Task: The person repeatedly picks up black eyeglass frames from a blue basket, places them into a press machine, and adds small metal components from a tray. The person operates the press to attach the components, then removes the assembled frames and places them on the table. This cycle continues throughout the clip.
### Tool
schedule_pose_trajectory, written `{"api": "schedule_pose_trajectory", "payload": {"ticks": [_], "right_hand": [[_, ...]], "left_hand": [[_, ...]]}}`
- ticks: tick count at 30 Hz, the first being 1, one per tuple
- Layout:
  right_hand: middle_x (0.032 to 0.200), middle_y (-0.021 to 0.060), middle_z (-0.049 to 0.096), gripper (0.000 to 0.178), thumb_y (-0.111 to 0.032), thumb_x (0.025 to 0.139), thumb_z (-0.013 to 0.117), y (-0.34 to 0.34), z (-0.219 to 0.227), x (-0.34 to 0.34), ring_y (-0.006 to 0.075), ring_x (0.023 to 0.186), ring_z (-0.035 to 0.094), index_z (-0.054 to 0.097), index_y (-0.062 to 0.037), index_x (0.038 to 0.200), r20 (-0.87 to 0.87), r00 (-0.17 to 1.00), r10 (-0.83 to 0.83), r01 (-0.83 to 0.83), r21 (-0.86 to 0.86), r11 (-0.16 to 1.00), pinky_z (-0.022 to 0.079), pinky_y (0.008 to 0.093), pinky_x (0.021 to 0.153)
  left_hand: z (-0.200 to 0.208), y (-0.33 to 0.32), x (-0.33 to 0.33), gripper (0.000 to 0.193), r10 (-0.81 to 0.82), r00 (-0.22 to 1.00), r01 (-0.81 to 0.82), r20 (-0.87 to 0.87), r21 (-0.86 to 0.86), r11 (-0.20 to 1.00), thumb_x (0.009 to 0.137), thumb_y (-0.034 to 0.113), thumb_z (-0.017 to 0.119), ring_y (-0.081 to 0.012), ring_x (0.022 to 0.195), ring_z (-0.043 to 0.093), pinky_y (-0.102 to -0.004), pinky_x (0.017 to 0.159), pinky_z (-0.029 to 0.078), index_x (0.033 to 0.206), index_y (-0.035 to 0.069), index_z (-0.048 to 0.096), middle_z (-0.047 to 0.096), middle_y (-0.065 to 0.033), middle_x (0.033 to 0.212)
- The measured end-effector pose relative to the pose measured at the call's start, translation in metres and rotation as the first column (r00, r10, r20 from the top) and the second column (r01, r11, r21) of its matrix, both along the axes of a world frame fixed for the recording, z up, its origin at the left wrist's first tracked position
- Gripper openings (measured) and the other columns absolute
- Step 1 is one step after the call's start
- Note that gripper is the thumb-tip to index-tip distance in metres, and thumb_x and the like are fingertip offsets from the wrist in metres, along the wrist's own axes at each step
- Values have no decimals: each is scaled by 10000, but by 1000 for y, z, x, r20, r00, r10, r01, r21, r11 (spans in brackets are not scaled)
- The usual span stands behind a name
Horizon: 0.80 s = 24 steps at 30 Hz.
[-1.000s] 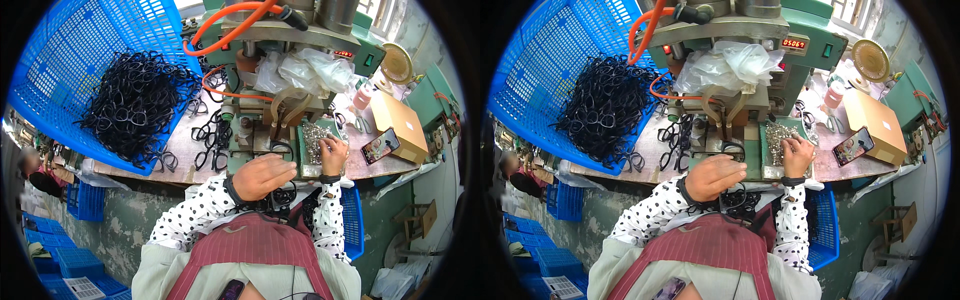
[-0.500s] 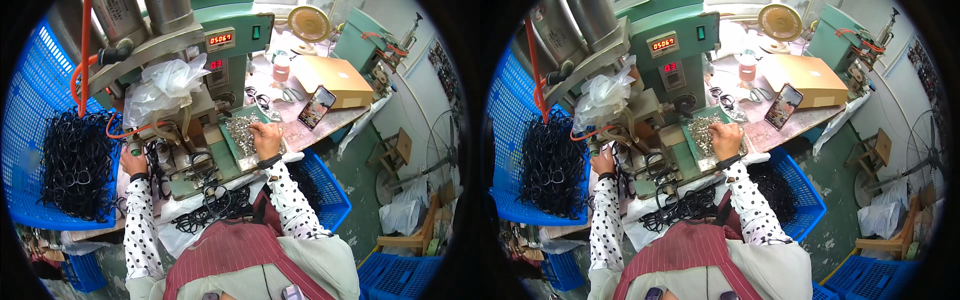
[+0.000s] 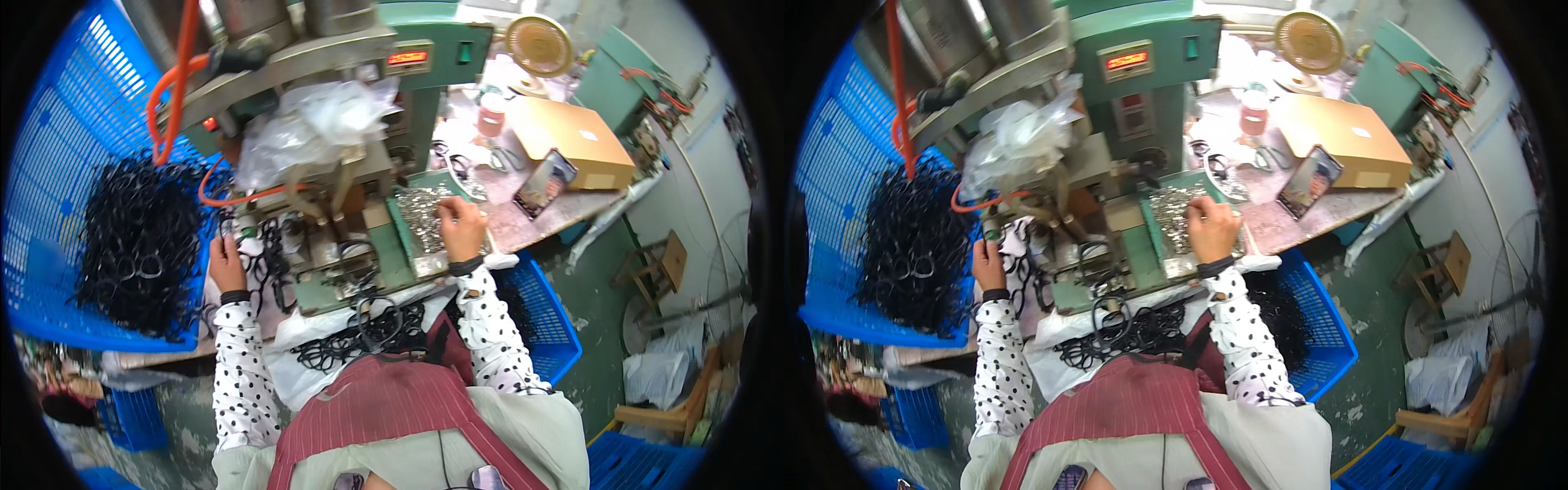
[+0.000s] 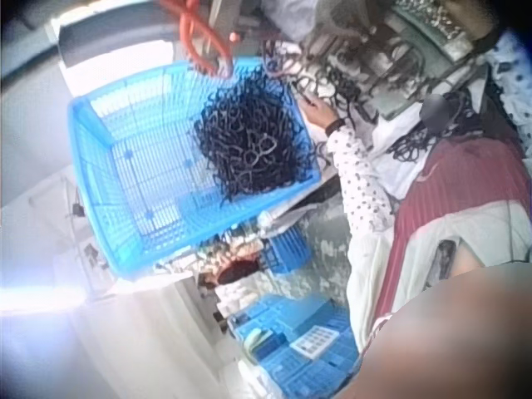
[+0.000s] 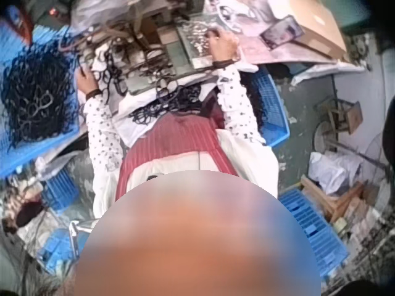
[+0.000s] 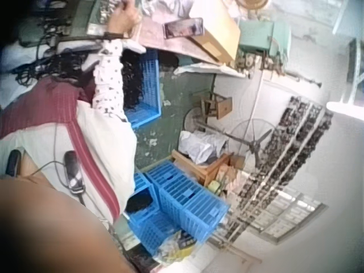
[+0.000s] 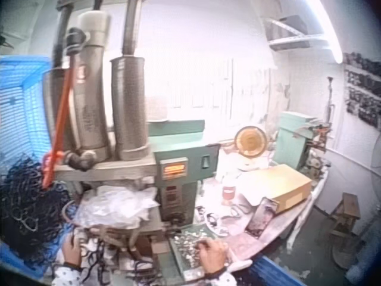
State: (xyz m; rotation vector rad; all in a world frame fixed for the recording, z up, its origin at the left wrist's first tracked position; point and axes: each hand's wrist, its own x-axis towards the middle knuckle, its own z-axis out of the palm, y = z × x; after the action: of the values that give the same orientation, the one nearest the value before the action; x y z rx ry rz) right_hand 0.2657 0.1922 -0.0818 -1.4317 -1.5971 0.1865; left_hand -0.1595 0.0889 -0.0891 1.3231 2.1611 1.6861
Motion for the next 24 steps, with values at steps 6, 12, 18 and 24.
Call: {"api": "schedule_pose_trajectory", "payload": {"ticks": [6,12,18,24], "right_hand": [[734,24,666,110,-89,814,641,-7,16,-13,235,759,627,690,-160,883,295,952,-86,48,132,990,374,427,743],[811,70,672,108,-47,779,706,-30,69,-49,239,803,614,702,-87,880,-150,937,316,-289,176,941,448,357,776],[855,110,661,194,-28,709,740,-68,101,-85,227,819,611,684,-21,894,-482,731,484,-527,53,848,485,325,759],[842,110,645,309,-29,693,767,-71,95,-108,235,759,600,578,0,936,-550,685,477,-487,141,862,458,348,726]], "left_hand": [[56,-42,83,190,7,1000,-8,10,172,985,970,193,576,-103,716,521,-248,663,444,977,3,571,590,-36,814],[105,-55,136,140,-237,947,303,-216,364,881,952,120,556,-194,768,549,-288,718,444,1027,3,566,601,-123,928],[152,-49,160,148,-207,973,227,-98,303,925,943,97,575,-137,688,546,-247,663,443,1052,-2,557,612,-91,903],[174,-36,164,153,-377,923,307,81,437,845,979,132,553,-105,789,630,-211,651,459,1052,-2,556,620,-41,927]]}}
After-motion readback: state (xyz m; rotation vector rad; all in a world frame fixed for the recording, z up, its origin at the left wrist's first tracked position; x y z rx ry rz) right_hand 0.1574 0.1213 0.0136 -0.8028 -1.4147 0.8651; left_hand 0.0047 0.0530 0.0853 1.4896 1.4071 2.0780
